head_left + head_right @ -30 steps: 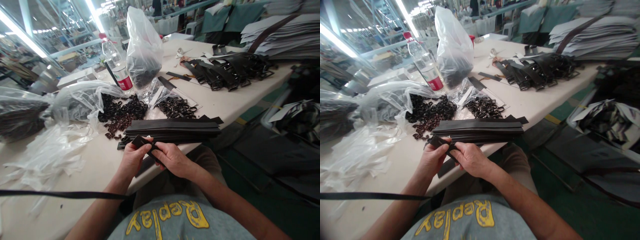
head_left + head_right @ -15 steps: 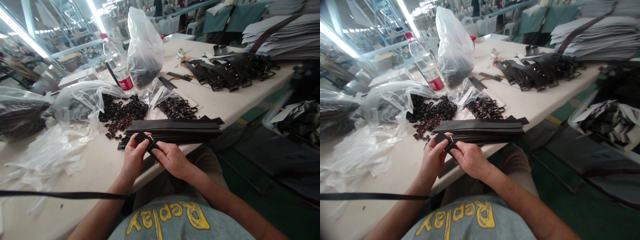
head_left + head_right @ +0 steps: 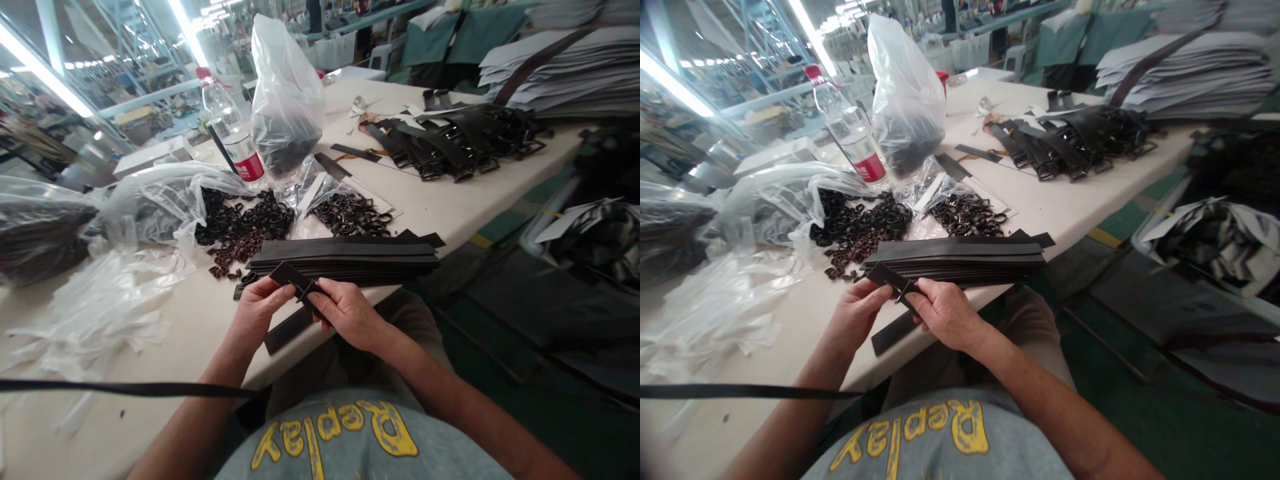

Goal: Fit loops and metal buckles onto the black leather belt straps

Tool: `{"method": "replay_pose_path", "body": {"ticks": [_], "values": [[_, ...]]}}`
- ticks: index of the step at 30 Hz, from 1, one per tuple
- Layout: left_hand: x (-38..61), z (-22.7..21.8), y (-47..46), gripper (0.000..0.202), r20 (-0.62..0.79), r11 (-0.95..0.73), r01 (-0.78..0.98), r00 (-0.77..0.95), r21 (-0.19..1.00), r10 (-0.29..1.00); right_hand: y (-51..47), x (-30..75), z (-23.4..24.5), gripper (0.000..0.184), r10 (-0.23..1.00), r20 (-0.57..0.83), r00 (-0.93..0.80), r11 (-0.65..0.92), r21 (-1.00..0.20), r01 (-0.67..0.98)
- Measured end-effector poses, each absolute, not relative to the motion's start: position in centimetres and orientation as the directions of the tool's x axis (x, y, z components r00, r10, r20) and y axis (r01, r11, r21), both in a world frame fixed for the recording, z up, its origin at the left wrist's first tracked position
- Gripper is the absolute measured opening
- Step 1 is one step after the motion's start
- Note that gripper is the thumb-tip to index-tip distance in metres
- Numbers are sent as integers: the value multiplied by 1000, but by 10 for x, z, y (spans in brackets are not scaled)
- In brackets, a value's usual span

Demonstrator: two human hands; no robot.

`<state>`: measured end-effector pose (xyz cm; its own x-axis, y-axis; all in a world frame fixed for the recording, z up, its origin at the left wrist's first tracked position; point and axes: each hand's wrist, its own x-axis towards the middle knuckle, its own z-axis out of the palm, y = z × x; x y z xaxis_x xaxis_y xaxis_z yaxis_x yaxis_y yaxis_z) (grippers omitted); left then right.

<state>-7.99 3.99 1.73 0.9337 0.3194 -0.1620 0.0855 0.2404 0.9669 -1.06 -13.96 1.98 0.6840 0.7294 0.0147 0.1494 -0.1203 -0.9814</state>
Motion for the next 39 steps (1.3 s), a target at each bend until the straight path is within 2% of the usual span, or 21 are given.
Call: {"method": "replay_pose_path", "body": {"ticks": [5,11,18,20,25,27,34,39], "values": [[-77,20,34,25,-186,296,77,915,952,359,-139,-10,21,29,776,16,631,-132,-974,186],[-72,23,32,25,-168,265,90,943,960,289,-138,-12,17,30,754,-8,656,-130,-982,137],[-67,16,32,27,-155,271,77,948,960,280,-144,-4,23,31,754,5,657,-192,-955,227],[-67,14,33,28,-143,234,79,951,969,274,-145,-2,22,32,768,9,641,-210,-941,265],[-67,10,37,25,-87,-12,93,960,996,267,-145,-1,18,33,773,40,633,-275,-878,392],[-66,9,38,25,-79,-55,97,961,994,265,-144,-2,17,34,766,50,641,-285,-867,409],[-65,5,39,29,-140,71,129,974,989,177,-144,-1,14,29,788,115,605,-203,-880,430],[-66,4,39,33,-224,114,208,963,971,148,-145,1,13,31,787,119,606,-224,-859,460]]}}
